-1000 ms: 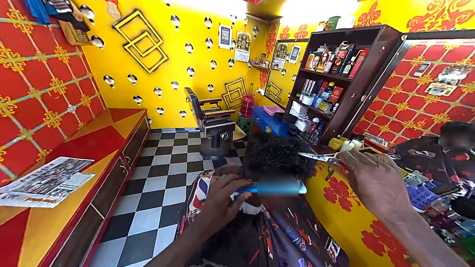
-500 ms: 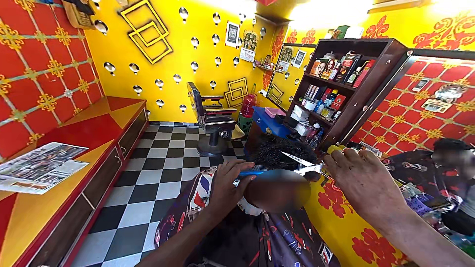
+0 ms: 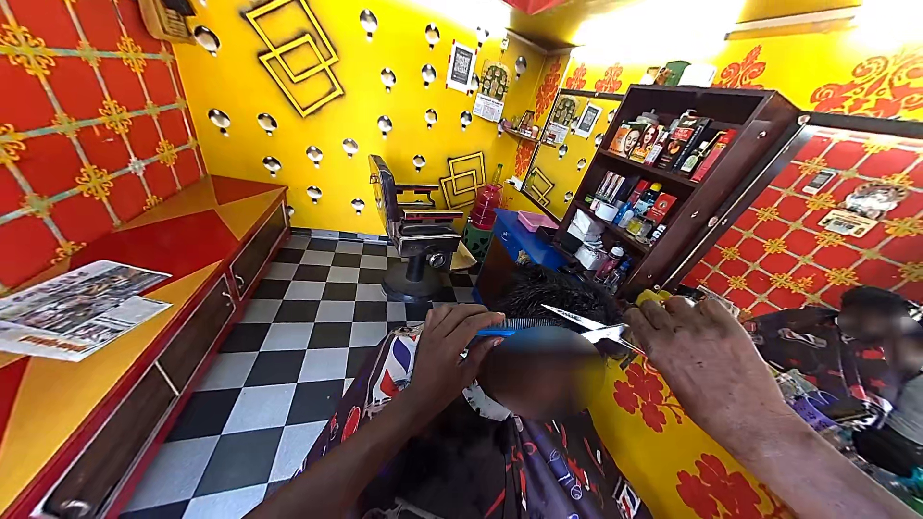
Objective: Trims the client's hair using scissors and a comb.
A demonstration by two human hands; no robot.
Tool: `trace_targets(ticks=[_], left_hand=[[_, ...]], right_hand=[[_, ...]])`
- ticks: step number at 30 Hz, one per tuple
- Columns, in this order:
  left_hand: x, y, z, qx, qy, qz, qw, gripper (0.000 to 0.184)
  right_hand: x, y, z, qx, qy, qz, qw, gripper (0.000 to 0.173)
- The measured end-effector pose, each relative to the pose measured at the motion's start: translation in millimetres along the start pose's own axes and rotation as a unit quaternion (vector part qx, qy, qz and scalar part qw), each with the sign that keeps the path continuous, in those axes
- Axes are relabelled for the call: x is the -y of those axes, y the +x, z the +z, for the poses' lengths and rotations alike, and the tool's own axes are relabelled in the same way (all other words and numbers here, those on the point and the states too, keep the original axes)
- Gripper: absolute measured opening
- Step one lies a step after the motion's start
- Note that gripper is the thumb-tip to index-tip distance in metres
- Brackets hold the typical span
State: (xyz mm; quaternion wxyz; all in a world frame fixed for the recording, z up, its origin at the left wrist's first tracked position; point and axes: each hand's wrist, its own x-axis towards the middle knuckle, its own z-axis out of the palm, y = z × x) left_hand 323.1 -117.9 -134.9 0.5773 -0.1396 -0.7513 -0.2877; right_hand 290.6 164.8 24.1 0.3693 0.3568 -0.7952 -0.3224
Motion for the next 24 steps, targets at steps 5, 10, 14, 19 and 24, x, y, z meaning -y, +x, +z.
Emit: trace_targets(ticks=[5,10,14,19,24], left_hand=[[-2,-2,-3,0.011,-0.009,-0.023,1.0,0.031],[-2,-33,-3,-0.019,-0.154,-0.213,0.965,0.032],[10,-58,-8,0.079,-0.189,-0.131,0.97,0.035],[14,-57,1,0.162,-0.197,-0.155,0.954,0.031],[14,-45,10,0.084,-0.297,-0.206,0.929,0.031]], right_hand=[[3,3,-4,0.007,0.015,-0.008,1.0,0.021],[-22,-2,-5,-0.047,0.093,0.071,0.992,0.031],[-42,-3,-5,-0.043,0.061,0.085,0.994,0.03],[-43,1,-12,-0.005,0.029,0.038,0.999,0.032],[-25,6,-21,0.027,-0.019,-0.005,0.999,0.029]])
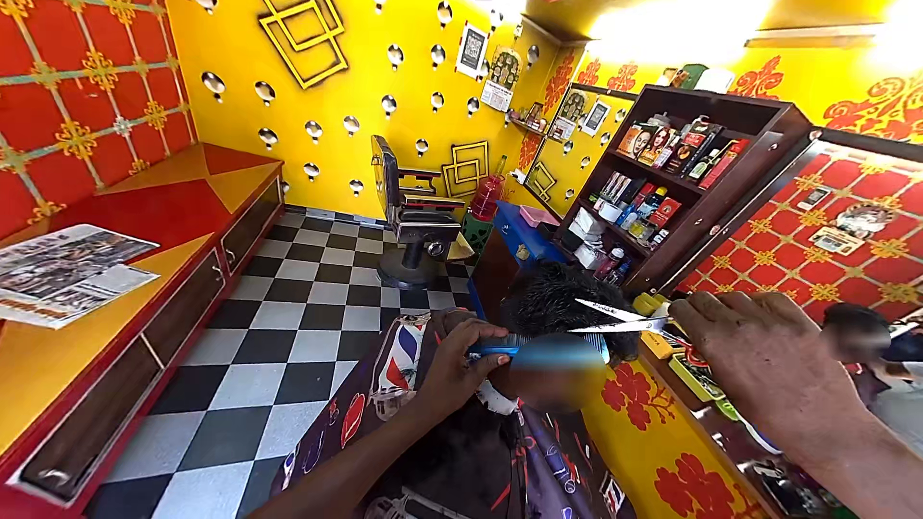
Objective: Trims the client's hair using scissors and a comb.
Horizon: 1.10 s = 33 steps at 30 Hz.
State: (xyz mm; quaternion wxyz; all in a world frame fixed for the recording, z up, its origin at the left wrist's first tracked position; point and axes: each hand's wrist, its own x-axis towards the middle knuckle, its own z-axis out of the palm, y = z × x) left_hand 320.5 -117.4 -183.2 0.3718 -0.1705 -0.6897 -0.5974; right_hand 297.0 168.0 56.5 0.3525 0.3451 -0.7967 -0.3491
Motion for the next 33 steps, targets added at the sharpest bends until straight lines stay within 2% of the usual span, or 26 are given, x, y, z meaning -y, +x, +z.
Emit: trace_targets(ticks=[4,8,11,14,16,18,21,28,30,33], left_hand=[[-1,7,5,-0.057,0.01,0.009,0.998,0.03],[-3,11,8,-0.091,0.048,0.027,0.994,0.03],[-5,14,7,-0.113,0.092,0.06,0.988,0.029],[-6,18,4,-0.118,0.121,0.102,0.98,0.028],[-6,20,2,-0.118,0.13,0.114,0.978,0.028],[-8,20,0,-0.117,0.134,0.118,0.977,0.028],[-10,22,-2,-0.116,0.143,0.127,0.975,0.027],[-14,19,-3,-0.121,0.14,0.131,0.974,0.029],[-14,8,-1,-0.109,0.112,0.106,0.982,0.031],[-13,-6,3,-0.003,0.079,0.054,0.995,0.028]], right_hand=[[15,8,-14,0.012,-0.045,-0.016,0.999,0.018],[23,19,-22,0.074,-0.075,-0.026,0.994,0.026],[30,26,-21,0.095,-0.066,-0.043,0.992,0.02],[33,27,-20,0.064,-0.039,-0.06,0.995,0.016],[32,25,-24,0.088,-0.045,-0.056,0.994,0.016],[28,22,-25,0.085,-0.052,-0.051,0.994,0.014],[28,23,-22,0.04,-0.06,-0.037,0.997,0.016],[38,26,-21,0.024,-0.02,-0.048,0.998,0.019],[29,25,-24,0.015,-0.011,-0.031,0.999,0.023],[8,25,-26,-0.015,0.008,0.004,1.0,0.026]])
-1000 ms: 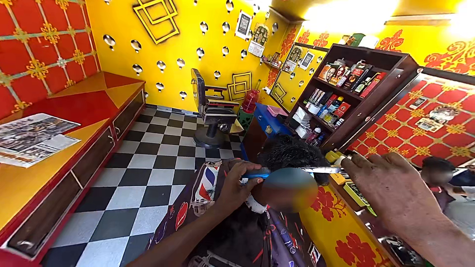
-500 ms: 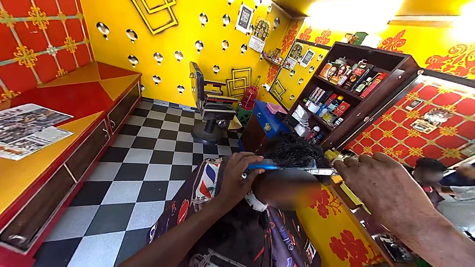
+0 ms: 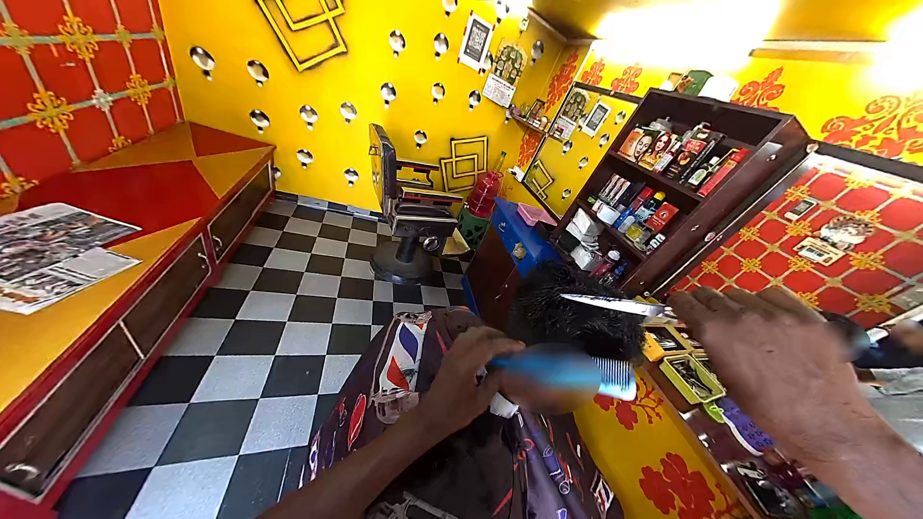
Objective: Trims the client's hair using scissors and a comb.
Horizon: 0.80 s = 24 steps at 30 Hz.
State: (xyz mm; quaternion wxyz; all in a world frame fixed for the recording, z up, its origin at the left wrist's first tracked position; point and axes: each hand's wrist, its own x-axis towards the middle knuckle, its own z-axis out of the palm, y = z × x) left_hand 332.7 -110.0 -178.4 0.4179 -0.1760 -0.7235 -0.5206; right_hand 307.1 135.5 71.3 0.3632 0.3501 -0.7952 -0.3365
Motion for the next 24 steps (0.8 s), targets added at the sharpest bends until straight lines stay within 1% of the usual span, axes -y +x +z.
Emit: trace_targets(ticks=[1,2,4,7,8,11,12,13,15,16,17,20,21,24], left_hand=[[-1,0,2,0.042,-0.021,-0.039,0.998,0.027],[-2,1,4,0.055,-0.044,-0.075,0.995,0.028],[-2,7,5,0.014,-0.074,-0.111,0.991,0.03],[-2,22,3,-0.067,-0.077,-0.101,0.99,0.03],[0,26,2,-0.082,-0.069,-0.094,0.99,0.031],[2,33,1,-0.103,-0.033,-0.075,0.991,0.031],[3,33,1,-0.108,-0.016,-0.066,0.992,0.031],[3,34,1,-0.112,-0.002,-0.055,0.992,0.031],[4,35,0,-0.117,0.021,-0.031,0.992,0.029],[4,35,-1,-0.116,0.033,-0.019,0.992,0.029],[4,36,-2,-0.117,0.048,-0.003,0.992,0.029],[4,38,-5,-0.123,0.082,0.036,0.988,0.028],[3,38,-5,-0.124,0.085,0.038,0.988,0.029],[2,39,-7,-0.123,0.093,0.039,0.987,0.029]], right_hand=[[-7,1,0,-0.003,-0.002,0.004,1.0,0.027],[-15,3,0,0.001,-0.007,0.001,1.0,0.031],[-29,6,5,0.003,-0.02,-0.025,0.999,0.032],[-39,8,7,0.026,-0.025,-0.064,0.997,0.033],[-39,10,8,0.038,-0.029,-0.066,0.997,0.033],[-32,14,8,0.075,-0.051,-0.062,0.994,0.026],[-29,16,9,0.089,-0.053,-0.061,0.993,0.026],[-28,18,10,0.099,-0.051,-0.067,0.992,0.031],[-21,21,12,0.132,-0.052,-0.076,0.987,0.052],[-17,23,13,0.144,-0.054,-0.081,0.985,0.055],[-13,24,14,0.142,-0.052,-0.088,0.985,0.051],[-7,24,19,0.084,-0.044,-0.113,0.989,0.028],[-8,23,17,0.08,-0.044,-0.116,0.989,0.026],[-17,22,6,0.121,-0.044,-0.095,0.987,0.026]])
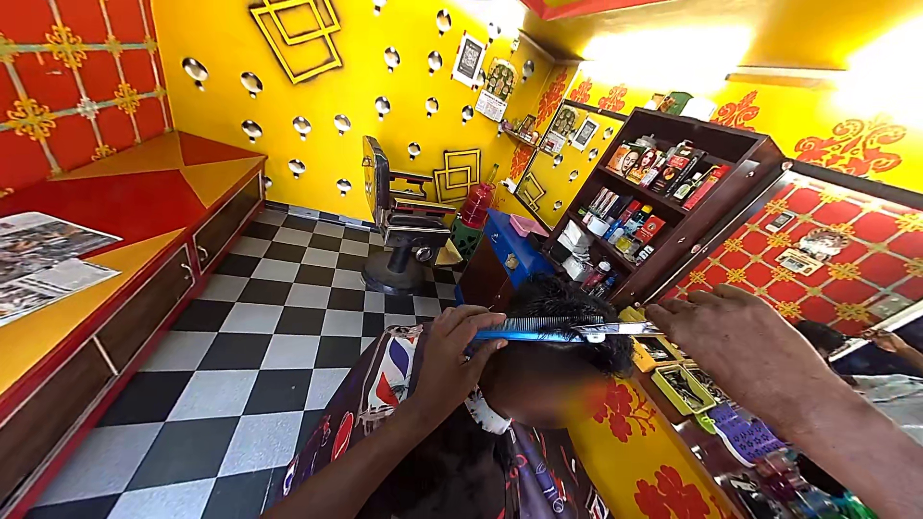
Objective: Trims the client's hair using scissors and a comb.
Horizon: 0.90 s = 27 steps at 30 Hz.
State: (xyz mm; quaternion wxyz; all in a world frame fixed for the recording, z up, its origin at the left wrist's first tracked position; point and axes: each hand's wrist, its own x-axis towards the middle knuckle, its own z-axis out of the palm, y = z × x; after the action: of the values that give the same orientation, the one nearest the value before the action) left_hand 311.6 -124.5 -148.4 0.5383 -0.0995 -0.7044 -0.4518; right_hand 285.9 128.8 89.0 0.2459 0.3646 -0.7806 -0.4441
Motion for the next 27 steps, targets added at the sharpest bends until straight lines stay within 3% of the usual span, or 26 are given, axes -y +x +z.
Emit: trace_targets(ticks=[6,9,14,17,20,23,27], left_hand=[[1,4,-2,0.005,0.014,0.027,1.0,0.029],[1,5,-3,0.001,0.021,0.029,0.999,0.029],[-7,-21,0,-0.02,-0.022,-0.056,0.998,0.032],[-15,-41,2,0.063,-0.024,-0.013,0.998,0.033],[-20,-36,15,0.125,0.07,0.05,0.988,0.033],[-23,-16,22,0.081,0.094,0.034,0.992,0.033],[-18,8,20,0.048,0.115,0.007,0.992,0.035]], right_hand=[[11,9,7,-0.028,0.014,0.008,0.999,0.037],[23,14,7,-0.075,0.02,-0.007,0.997,0.024],[-2,1,-1,-0.045,0.043,0.036,0.997,0.026],[-26,-6,12,-0.13,0.068,0.098,0.984,0.032],[-46,-10,27,-0.158,0.042,0.09,0.983,0.033],[-57,-12,36,-0.15,0.044,0.051,0.986,0.034],[-56,-9,40,-0.068,0.056,0.049,0.995,0.033]])
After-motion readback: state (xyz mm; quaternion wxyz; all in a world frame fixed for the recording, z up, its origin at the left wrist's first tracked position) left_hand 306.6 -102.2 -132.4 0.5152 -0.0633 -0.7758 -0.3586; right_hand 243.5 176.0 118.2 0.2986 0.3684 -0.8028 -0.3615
